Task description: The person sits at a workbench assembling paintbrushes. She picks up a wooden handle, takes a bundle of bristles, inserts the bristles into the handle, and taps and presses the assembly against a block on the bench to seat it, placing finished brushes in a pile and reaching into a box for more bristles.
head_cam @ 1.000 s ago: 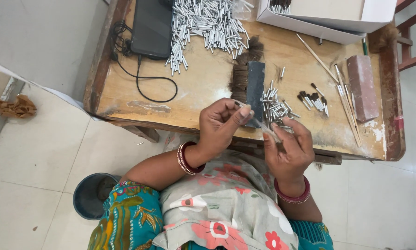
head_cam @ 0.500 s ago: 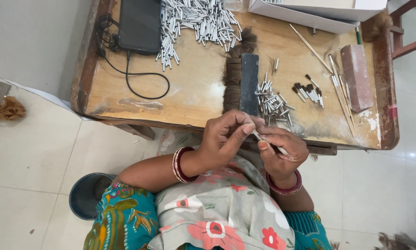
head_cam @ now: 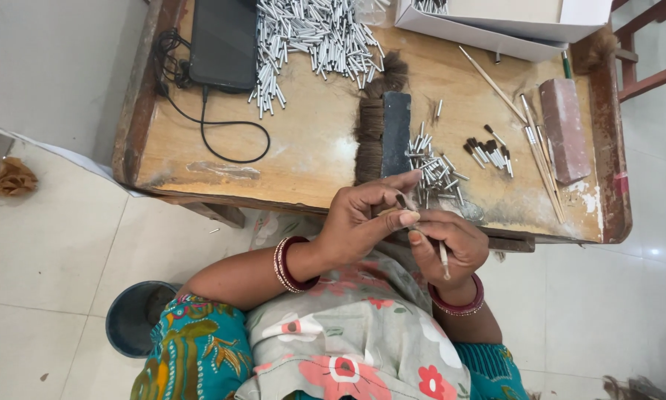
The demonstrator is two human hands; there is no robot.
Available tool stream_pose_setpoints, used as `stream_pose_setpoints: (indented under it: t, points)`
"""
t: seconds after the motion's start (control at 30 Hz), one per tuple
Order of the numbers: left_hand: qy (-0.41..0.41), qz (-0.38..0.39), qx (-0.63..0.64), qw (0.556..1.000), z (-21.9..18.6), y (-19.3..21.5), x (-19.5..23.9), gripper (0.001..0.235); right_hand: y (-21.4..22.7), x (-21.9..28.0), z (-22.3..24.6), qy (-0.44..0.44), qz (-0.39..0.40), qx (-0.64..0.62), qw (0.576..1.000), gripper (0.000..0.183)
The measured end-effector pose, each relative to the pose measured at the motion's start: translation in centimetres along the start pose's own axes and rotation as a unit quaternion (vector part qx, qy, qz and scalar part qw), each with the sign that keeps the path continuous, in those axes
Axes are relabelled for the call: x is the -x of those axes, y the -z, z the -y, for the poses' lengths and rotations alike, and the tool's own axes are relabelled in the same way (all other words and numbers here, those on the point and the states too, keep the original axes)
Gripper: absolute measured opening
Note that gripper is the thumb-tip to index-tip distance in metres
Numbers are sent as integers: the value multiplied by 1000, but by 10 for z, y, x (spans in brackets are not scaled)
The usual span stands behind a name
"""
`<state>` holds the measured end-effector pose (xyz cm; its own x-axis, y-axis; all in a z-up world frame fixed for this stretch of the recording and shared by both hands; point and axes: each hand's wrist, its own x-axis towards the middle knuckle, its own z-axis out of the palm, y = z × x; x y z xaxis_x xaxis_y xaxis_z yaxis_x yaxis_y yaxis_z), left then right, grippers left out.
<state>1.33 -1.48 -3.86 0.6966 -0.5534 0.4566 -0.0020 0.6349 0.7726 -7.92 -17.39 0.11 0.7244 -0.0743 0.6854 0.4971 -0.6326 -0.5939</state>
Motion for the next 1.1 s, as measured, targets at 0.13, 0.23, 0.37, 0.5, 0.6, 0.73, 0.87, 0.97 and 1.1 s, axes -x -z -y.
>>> stream_pose_setpoints:
  t: [0.13,0.23,0.37,0.5,0.6,0.73,0.87,0.97,1.1]
  points:
    - [63,7,29,998,-3,-3,-4,11,8,-8,6,-64,26,-48,996,23]
    - [34,-23,-91,995,-25,-2,-19,22,29,-16,-16,-89,37,-11,995,14]
    - [-95,-141,-266,949,-28,22,-37,32,67,-38,-63,-155,18,274,949,12]
    - [-102,-167,-268,944,-20,32,-38,21,74,-49,-73,-177,77,300,934,14]
    - [-108,-167,-274,941,-21,33,-37,18,66,-45,-73,-168,114,312,928,14]
    - [-117,-169,-301,931,-24,28,-38,17,65,-35,-68,-155,115,324,926,10]
    - [-178,-90,-444,873,-29,10,-40,19,53,-34,-29,-185,24,201,962,11]
    - [-228,30,-500,835,-21,6,-35,18,37,-29,-8,-131,17,107,986,13]
    - [-281,92,-521,801,-23,5,-37,18,23,-23,2,-95,44,22,994,19]
